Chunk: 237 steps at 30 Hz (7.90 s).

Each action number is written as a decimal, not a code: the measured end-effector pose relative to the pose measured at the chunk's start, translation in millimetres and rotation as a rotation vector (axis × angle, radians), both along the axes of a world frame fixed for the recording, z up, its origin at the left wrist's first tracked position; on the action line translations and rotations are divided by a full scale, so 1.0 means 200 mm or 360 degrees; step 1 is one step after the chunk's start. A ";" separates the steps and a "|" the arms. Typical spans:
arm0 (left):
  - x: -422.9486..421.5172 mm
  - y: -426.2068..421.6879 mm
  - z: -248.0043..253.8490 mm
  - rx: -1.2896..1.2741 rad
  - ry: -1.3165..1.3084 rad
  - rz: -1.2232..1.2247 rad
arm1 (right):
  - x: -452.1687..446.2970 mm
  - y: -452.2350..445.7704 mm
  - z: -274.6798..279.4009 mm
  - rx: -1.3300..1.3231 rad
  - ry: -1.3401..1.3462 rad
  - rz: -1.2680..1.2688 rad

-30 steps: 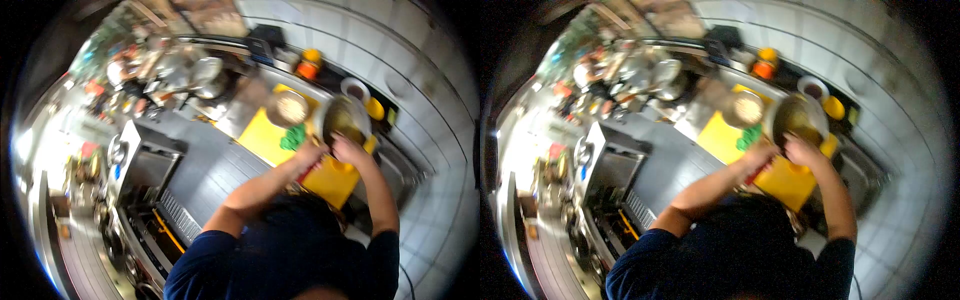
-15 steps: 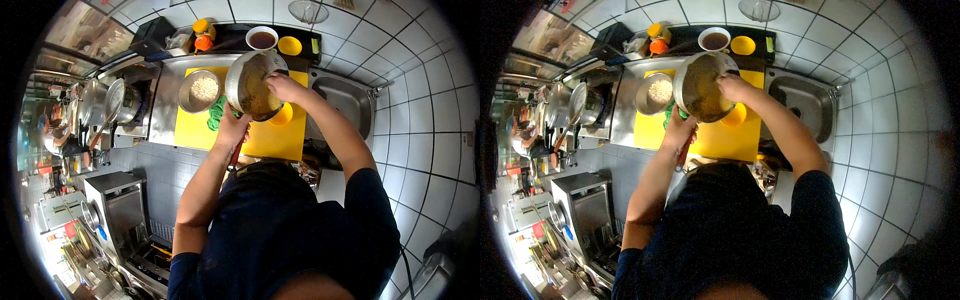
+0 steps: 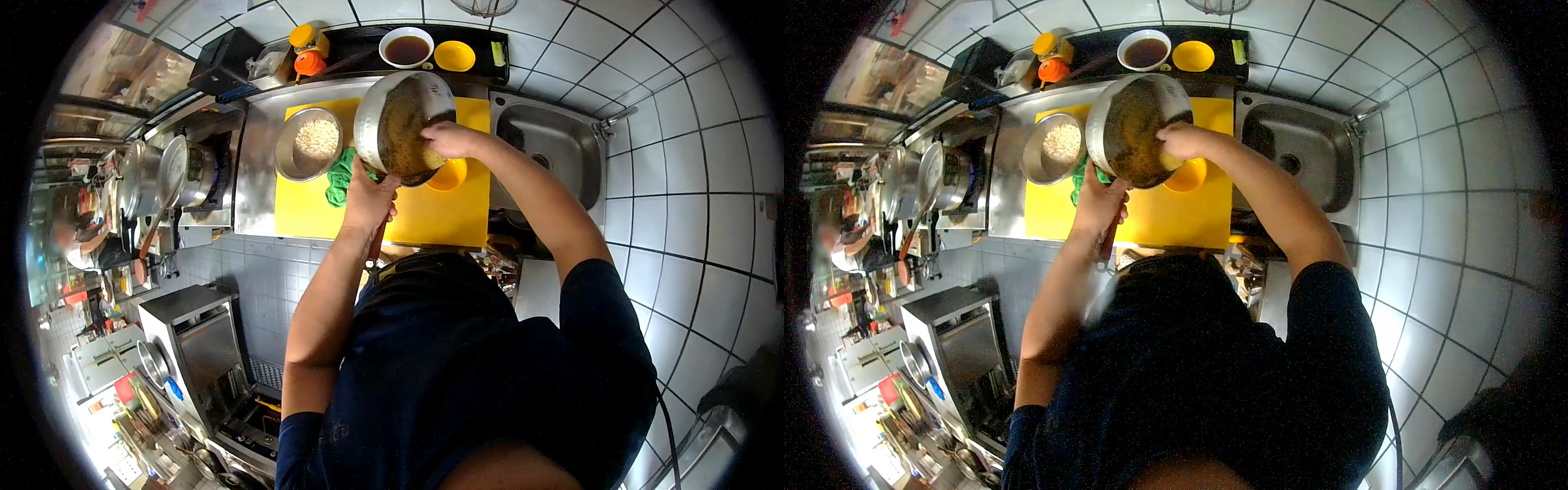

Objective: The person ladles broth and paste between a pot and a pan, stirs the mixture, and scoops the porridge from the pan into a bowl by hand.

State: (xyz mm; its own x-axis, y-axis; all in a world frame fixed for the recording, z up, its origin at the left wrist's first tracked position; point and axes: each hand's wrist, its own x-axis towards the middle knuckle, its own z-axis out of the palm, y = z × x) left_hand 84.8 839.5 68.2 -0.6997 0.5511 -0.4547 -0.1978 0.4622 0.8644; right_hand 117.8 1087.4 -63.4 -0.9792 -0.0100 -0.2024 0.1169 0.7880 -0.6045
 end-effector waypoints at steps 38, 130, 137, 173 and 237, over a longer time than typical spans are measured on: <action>-0.03 0.05 -0.01 0.0043 0.0001 -0.0063 | 0.01 -0.10 0.21 0.0308 -0.0197 0.0059; -0.08 0.01 -0.09 -0.0009 0.0347 -0.0139 | 0.17 -0.09 0.29 0.0258 -0.0082 0.0121; -0.08 0.01 -0.08 -0.0052 0.0284 -0.0132 | 0.14 -0.08 0.28 0.0271 0.0019 0.0128; 0.00 -0.13 0.01 0.0085 0.0067 -0.0034 | 0.07 -0.23 0.42 0.0401 0.0168 0.0164; -0.07 -0.01 -0.02 0.0133 -0.0073 -0.0076 | 0.03 -0.23 0.34 0.0275 0.0502 0.0906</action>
